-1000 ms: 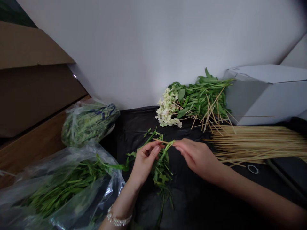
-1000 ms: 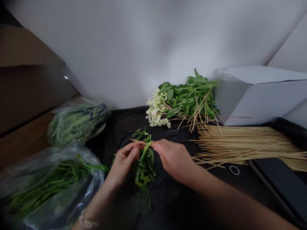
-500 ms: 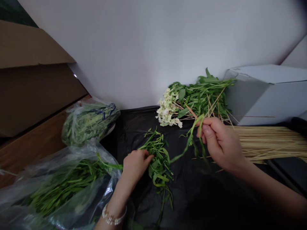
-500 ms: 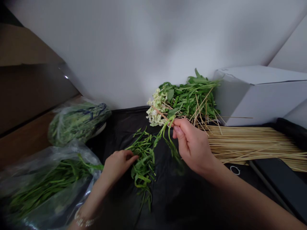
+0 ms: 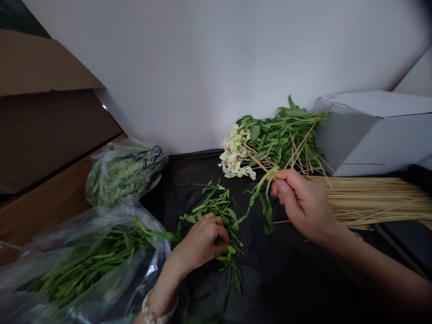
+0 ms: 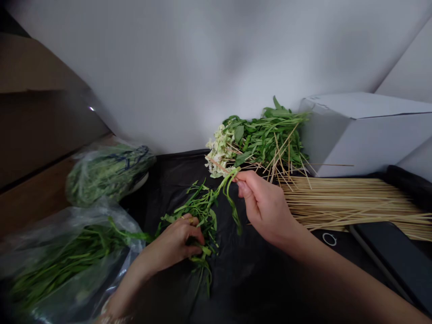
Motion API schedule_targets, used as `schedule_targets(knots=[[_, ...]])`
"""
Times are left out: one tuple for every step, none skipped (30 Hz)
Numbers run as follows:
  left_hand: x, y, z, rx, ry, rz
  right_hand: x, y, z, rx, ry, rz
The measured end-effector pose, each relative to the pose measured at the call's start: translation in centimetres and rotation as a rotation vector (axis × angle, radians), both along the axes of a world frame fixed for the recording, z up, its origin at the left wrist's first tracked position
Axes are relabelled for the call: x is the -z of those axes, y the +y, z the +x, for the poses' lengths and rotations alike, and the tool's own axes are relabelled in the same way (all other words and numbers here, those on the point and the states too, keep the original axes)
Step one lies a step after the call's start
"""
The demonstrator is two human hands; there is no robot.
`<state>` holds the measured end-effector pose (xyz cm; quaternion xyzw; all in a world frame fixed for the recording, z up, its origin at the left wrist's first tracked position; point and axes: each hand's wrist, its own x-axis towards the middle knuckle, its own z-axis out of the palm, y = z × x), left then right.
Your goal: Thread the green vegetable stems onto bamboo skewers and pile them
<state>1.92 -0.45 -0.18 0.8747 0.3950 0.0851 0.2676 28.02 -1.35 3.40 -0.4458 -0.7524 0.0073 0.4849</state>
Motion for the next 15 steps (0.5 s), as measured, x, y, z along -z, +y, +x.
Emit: schedule_targets(knots=[[-0.1, 0.1, 0.0, -0.030, -0.067, -0.019, 0.0, 0.0, 0.0, -0.002, 0.000, -0.001], [-0.2, 0.2, 0.1, -0.077, -0.175, -0.047, 0.0, 0.0, 0.0, -0.002, 0.000, -0.003], [-0.3, 0.4, 0.1, -0.144, -0.315, -0.079, 0.0, 0.0, 0.0, -0.002, 0.001, -0.006], [-0.5, 0.5, 0.1, -0.229, -0.473, -0.115, 0.0, 0.0, 0.0, -0.002, 0.001, -0.008], [-0.6, 0.7, 0.0, -0.330, -0.637, -0.152, 0.0, 0.0, -0.1, -0.006, -0.002, -0.009], [-0.8, 0.9, -0.2, -0.437, -0.795, -0.192, -0.1, 0.0, -0.1, -0.011, -0.010, -0.012], [-0.9, 1.1, -0.3, -0.540, -0.938, -0.241, -0.1, -0.1, -0.2, -0.021, -0.024, -0.016], [-0.9, 1.2, -0.5, -0.623, -1.062, -0.304, -0.1, -0.1, -0.3, -0.035, -0.041, -0.023], [-1.0, 1.4, -0.5, -0.685, -1.168, -0.376, 0.0, -0.1, -0.5, -0.051, -0.060, -0.035], [-1.0, 1.5, -0.6, -0.723, -1.253, -0.452, 0.2, -0.2, -0.7, -0.068, -0.078, -0.053], [-1.0, 1.5, -0.5, -0.740, -1.315, -0.529, 0.4, -0.2, -0.9, -0.086, -0.097, -0.075], [-1.1, 1.6, -0.5, -0.742, -1.356, -0.602, 0.7, -0.2, -1.1, -0.106, -0.118, -0.096], [-1.1, 1.5, -0.3, -0.735, -1.380, -0.662, 1.0, -0.2, -1.3, -0.127, -0.143, -0.119], [-1.1, 1.5, -0.1, -0.724, -1.393, -0.708, 1.3, -0.2, -1.6, -0.146, -0.170, -0.141], [-1.1, 1.4, 0.1, -0.713, -1.398, -0.739, 1.6, -0.2, -1.7, -0.163, -0.198, -0.161]])
